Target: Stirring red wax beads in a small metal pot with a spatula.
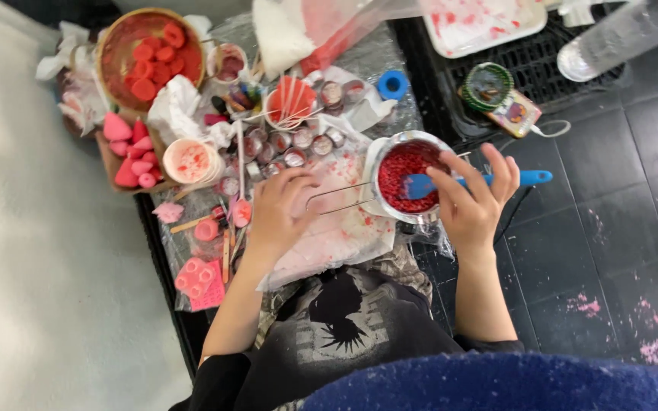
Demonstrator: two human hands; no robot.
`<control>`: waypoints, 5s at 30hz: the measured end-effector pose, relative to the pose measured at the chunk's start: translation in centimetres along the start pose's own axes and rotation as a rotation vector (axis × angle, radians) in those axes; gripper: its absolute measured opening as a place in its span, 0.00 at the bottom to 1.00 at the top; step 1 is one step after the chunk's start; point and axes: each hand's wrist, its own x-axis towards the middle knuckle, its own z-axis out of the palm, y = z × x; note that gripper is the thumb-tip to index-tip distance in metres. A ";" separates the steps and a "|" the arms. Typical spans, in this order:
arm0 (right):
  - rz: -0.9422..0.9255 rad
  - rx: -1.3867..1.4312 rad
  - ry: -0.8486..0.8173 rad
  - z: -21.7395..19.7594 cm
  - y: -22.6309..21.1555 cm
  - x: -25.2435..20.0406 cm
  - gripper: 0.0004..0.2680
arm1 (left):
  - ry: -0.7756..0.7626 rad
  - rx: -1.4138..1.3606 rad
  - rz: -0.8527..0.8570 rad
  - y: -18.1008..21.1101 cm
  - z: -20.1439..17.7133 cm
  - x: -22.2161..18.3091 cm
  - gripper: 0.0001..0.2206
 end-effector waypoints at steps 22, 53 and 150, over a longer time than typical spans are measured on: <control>0.067 0.507 -0.279 2.7 -10.0 5.9 0.12 | 0.062 0.494 -0.133 -15.5 -2.4 4.5 0.04; 0.179 0.590 -0.301 2.3 -7.5 4.3 0.07 | -0.005 0.887 -0.171 -17.0 0.0 6.6 0.05; 0.660 1.089 -0.257 3.6 1.0 -1.7 0.11 | -0.416 -0.476 -0.075 4.6 6.8 8.8 0.16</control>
